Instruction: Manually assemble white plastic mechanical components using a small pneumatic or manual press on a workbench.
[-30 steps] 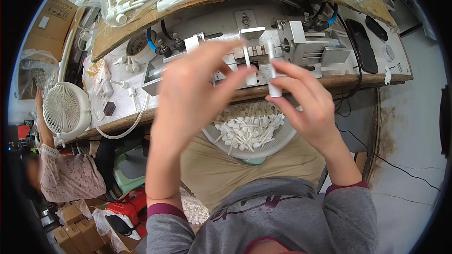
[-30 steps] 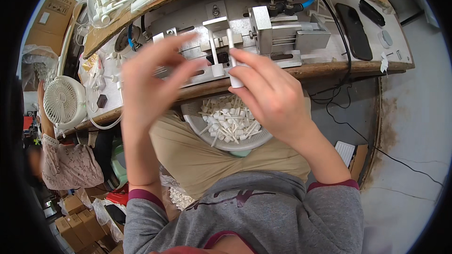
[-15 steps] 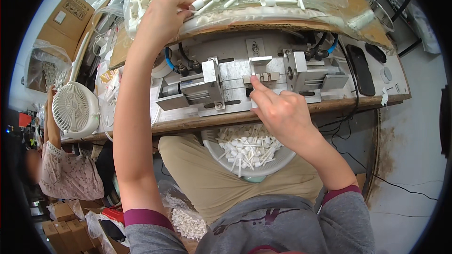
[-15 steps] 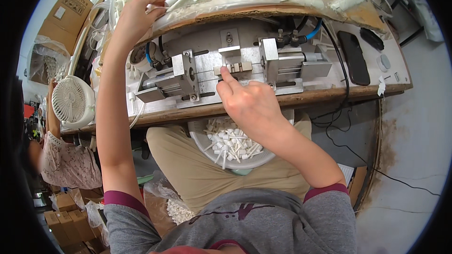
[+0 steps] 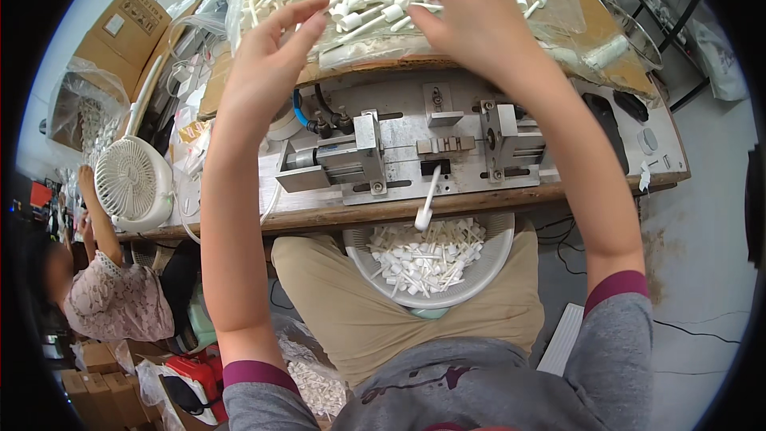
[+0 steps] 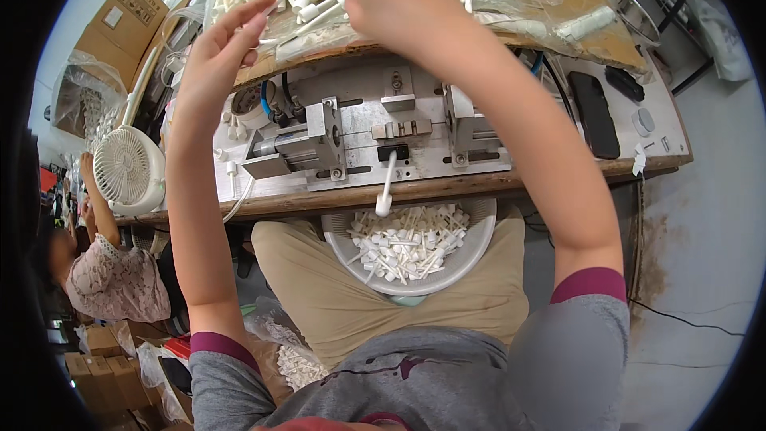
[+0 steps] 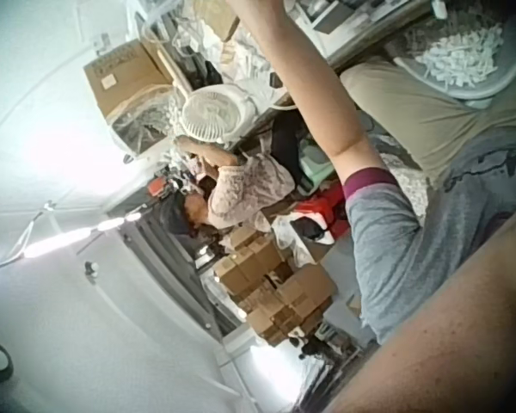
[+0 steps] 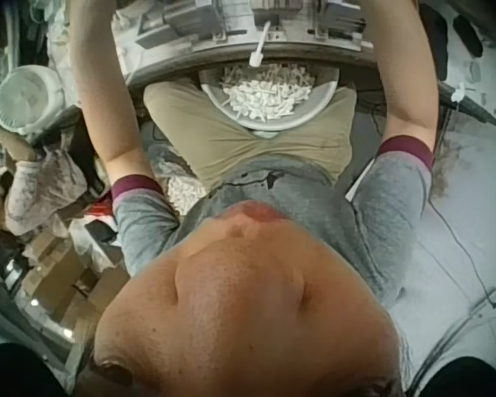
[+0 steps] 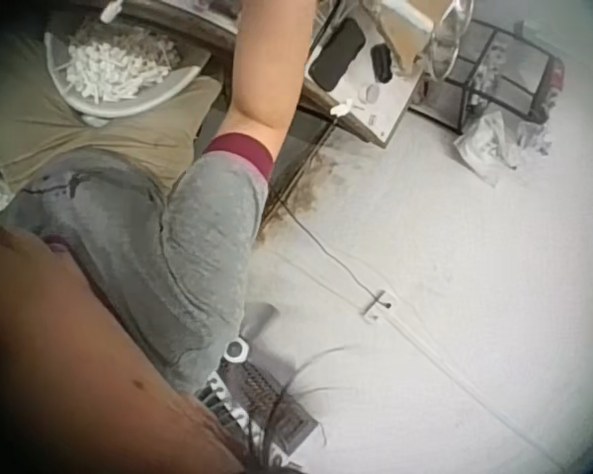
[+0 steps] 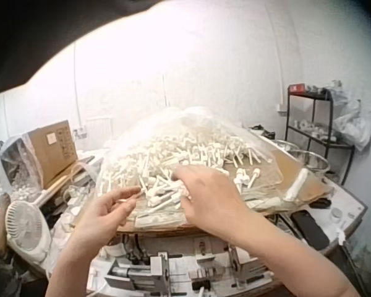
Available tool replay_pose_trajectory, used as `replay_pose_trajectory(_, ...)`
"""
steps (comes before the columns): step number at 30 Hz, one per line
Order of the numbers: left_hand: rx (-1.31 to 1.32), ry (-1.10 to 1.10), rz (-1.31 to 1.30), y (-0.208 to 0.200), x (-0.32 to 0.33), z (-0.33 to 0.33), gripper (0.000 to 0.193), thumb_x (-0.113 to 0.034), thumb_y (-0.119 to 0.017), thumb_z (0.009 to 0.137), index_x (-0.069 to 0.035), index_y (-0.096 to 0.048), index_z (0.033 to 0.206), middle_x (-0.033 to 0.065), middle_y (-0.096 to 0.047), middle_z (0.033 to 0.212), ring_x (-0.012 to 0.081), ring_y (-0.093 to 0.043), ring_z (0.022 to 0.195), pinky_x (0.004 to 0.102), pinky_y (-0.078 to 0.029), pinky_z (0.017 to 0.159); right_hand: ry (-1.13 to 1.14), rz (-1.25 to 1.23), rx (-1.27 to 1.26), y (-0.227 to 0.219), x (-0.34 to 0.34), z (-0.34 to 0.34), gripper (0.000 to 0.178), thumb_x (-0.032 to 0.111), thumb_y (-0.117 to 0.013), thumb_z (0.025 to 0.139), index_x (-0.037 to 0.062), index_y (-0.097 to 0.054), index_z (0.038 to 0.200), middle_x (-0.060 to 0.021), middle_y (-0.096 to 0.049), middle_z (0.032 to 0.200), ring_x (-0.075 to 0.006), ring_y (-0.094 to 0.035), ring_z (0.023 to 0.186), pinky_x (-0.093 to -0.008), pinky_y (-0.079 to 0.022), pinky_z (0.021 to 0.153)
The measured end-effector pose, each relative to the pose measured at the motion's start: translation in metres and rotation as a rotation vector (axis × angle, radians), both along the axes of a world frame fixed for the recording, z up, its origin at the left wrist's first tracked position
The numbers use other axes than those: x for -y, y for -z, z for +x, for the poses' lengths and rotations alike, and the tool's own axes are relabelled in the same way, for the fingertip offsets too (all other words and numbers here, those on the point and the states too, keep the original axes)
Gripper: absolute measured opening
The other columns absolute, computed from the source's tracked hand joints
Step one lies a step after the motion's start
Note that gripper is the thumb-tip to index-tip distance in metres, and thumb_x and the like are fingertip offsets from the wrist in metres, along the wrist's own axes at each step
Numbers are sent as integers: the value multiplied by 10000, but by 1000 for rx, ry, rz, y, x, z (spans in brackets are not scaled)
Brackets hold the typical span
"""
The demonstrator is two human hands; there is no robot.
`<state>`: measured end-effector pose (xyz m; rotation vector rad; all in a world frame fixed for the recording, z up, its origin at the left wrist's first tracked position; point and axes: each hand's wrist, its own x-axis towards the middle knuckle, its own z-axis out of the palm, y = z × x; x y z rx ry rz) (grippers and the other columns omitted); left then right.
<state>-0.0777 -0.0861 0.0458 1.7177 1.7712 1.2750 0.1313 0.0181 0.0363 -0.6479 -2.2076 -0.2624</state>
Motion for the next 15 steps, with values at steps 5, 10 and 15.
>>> replay_pose_trajectory(5, 368, 290, 88, 19, 41, 23, 480, -68, -532, 989, 31, -450, 1451, 191, -621, 1310, 219, -600, 1220, 308, -488, 1001, -81, -101, 445, -3, -78, -74, 518, 178, -744, 785, 121, -570, 1269, -136, -706, 1101, -315, -682, 1013, -425, -544, 834)
replay_pose_trajectory(10, 367, 218, -14, 35, 78, 55, 451, 69, -709, 837, 65, -601, 1275, 153, -681, 1167, 185, -693, 991, 302, -584, 837, 113, -207, 632, -7, -55, -95, 474, 192, -736, 825, 45, -593, 1251, -144, -711, 989, -244, -693, 906, -327, -549, 737)
replay_pose_trajectory(15, 122, 205, 84, 56, 94, 75, 309, 44, -814, 730, -11, -737, 1025, 56, -651, 1028, 104, -650, 863, 233, -604, 694, 127, -321, 705, -16, -76, -69, 366, 211, -690, 742, 37, -702, 1064, -228, -703, 1033, -356, -672, 1018, -432, -539, 879)
